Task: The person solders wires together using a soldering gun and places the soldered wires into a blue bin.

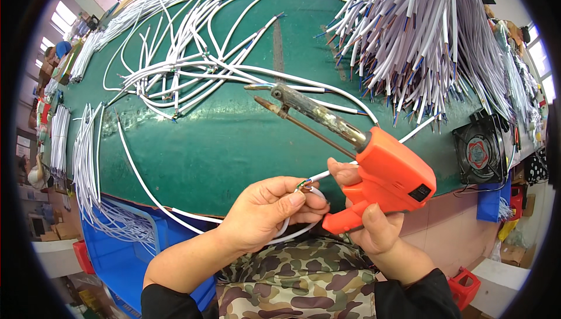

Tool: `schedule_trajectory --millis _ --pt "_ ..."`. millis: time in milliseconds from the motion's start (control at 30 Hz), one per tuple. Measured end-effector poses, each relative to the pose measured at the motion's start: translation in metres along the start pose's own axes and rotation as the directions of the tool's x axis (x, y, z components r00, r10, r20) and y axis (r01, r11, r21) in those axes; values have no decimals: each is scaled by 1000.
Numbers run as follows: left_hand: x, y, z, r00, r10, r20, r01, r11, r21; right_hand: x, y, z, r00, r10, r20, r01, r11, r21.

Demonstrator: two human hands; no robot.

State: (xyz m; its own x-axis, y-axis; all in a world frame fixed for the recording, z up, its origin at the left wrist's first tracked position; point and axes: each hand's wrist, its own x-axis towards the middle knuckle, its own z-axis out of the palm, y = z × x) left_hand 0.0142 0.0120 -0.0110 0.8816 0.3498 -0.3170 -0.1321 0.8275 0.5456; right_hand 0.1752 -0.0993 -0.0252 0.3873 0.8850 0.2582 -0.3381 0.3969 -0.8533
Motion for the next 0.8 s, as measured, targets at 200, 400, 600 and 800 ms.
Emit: schedule_trajectory --millis 200,400,600,800 --pt "-4 23 -1 851 488 194 -122 -176 977 19 12 6 999 -36 -10 36 997 -62" --pt "-1 27 -14 812 493 311 -125 -373 919 21 13 9 999 -4 -44 3 1000 -25" --pt "3 34 -27 799 435 415 -214 -440 872 23 14 7 999 26 -41 -27 999 -18" --pt "5 37 -35 786 382 486 -272 -493 827 19 13 3 994 83 -73 -87 995 -53"
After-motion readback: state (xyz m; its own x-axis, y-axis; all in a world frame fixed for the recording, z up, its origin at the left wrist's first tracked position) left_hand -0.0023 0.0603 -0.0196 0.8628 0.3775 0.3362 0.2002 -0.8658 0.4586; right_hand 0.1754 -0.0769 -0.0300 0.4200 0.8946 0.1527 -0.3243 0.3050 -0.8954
